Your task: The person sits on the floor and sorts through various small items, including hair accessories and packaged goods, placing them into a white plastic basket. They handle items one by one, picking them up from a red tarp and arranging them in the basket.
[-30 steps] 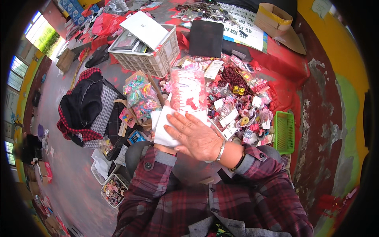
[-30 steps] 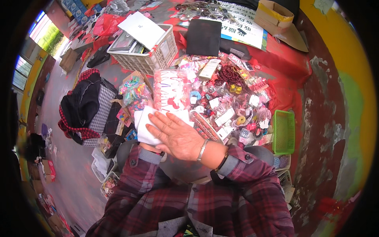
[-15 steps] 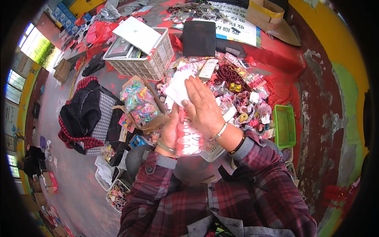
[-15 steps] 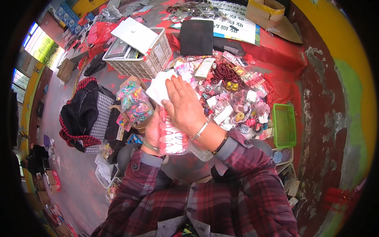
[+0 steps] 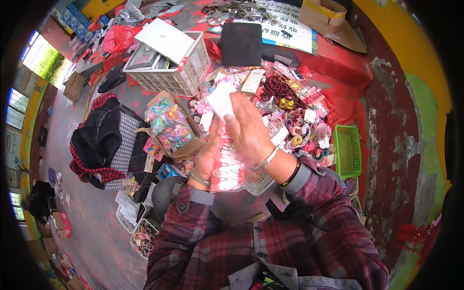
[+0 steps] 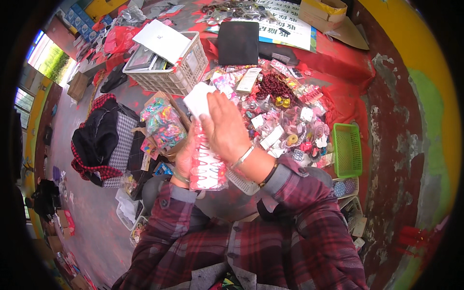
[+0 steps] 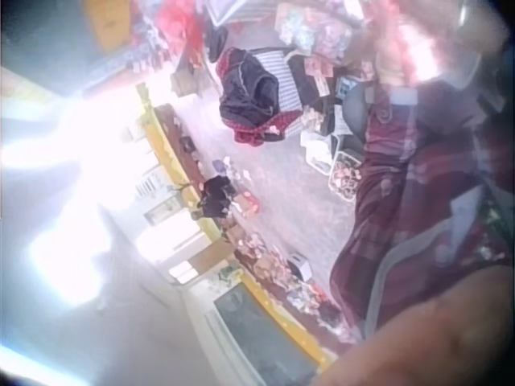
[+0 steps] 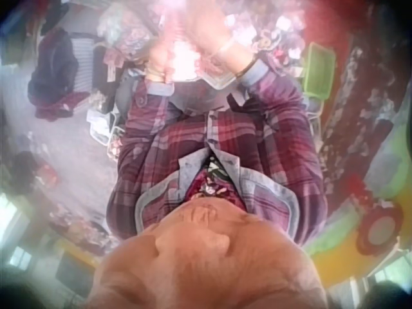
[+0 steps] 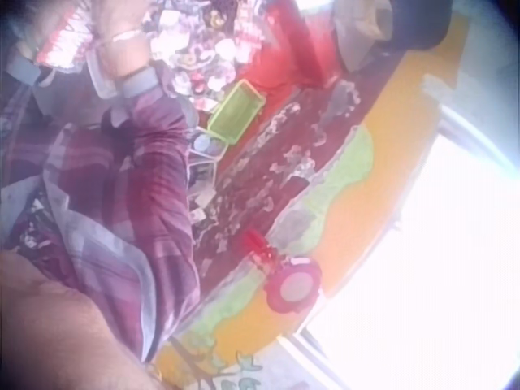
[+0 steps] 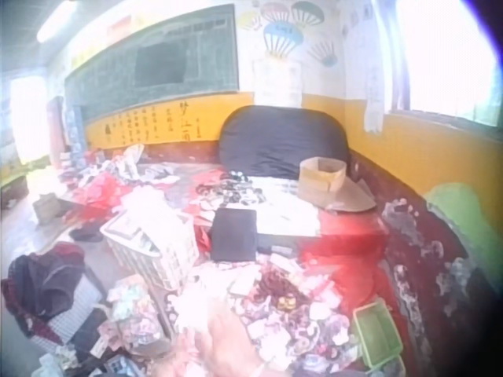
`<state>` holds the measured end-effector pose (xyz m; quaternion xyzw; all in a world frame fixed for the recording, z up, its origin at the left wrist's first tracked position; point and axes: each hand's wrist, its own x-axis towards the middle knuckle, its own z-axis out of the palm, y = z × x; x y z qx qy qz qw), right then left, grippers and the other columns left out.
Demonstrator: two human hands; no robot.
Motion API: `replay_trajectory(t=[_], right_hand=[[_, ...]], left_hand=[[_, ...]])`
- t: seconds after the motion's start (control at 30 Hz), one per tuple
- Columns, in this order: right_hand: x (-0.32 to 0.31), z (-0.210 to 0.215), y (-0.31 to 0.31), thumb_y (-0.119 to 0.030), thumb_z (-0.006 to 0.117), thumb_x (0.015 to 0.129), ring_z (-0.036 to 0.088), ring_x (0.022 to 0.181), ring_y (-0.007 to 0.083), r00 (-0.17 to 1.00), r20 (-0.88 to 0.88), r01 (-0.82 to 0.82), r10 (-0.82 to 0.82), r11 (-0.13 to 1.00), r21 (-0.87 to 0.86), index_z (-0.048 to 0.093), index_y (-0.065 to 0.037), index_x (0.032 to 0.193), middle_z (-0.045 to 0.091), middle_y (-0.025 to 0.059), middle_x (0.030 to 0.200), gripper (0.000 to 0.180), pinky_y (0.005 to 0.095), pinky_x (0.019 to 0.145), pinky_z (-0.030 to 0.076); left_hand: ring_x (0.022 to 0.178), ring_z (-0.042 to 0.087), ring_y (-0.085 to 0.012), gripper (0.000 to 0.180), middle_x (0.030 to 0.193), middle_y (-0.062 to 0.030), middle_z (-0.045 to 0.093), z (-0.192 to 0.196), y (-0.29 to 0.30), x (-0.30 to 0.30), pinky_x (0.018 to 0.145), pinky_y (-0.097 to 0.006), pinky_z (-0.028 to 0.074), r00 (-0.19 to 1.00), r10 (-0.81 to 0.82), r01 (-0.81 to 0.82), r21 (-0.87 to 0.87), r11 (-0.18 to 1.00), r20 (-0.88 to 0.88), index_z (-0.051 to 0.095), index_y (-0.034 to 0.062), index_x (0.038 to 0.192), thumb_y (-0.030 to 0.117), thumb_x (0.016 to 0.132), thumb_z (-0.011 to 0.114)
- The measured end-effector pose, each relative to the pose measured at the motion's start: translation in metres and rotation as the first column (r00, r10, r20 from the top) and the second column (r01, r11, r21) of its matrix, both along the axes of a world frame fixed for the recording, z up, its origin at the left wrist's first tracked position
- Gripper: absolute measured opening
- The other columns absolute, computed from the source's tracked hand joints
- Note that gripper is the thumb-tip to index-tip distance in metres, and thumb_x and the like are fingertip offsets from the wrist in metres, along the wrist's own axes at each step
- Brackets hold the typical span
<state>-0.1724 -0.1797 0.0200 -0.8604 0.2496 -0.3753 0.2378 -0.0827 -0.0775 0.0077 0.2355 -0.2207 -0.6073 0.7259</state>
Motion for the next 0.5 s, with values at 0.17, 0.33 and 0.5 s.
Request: replay_trajectory(t=[0.17, 0.33, 0.5], right_hand=[[0.002, 0.004, 0.042, -0.022, 0.052, 0.087, 0.038, 0.123, 0.0398, 0.993, -0.086, -0.091, 0.077, 0.981, -0.17, 0.037, 0.007, 0.131, 0.041, 0.0277, 0.13, 0.055, 0.048, 0.104, 0.027], [0.001, 0.008, -0.016, -0.018, 0.048, 0.089, 0.047, 0.112, 0.0388, 0.992, 0.099, -0.091, 0.073, 0.977, 0.194, 0.044, 0.009, 0.121, 0.049, 0.0259, 0.12, 0.042, 0.044, 0.094, 0.038], [0.002, -0.007, 0.038, -0.016, 0.049, 0.088, 0.03, 0.129, 0.0436, 0.983, -0.135, -0.145, 0.123, 0.976, -0.164, 0.044, 0.008, 0.125, 0.039, 0.0244, 0.134, 0.044, 0.0493, 0.108, 0.024]], left_hand=[[0.12, 0.045, -0.0203, 0.056, 0.133, -0.012, 0.042, -0.021, 0.008, 0.024, 0.1, -0.035, 0.038, 0.982, 0.063, -0.047, 0.088, 0.995, -0.181, 0.029, 0.0041, 0.138, 0.026, 0.091, 0.051], [0.123, 0.042, -0.0216, 0.066, 0.137, -0.0075, 0.038, 0.001, 0.005, 0.0, 0.103, -0.036, 0.033, 1.0, 0.02, -0.02, 0.037, 0.999, 0.019, 0.018, 0.0087, 0.144, 0.025, 0.091, 0.052], [0.114, 0.05, -0.0236, 0.053, 0.127, -0.0108, 0.049, -0.041, 0.003, 0.034, 0.098, -0.038, 0.04, 0.976, 0.206, -0.19, 0.191, 0.963, -0.067, 0.036, 0.0033, 0.134, 0.031, 0.091, 0.05]])
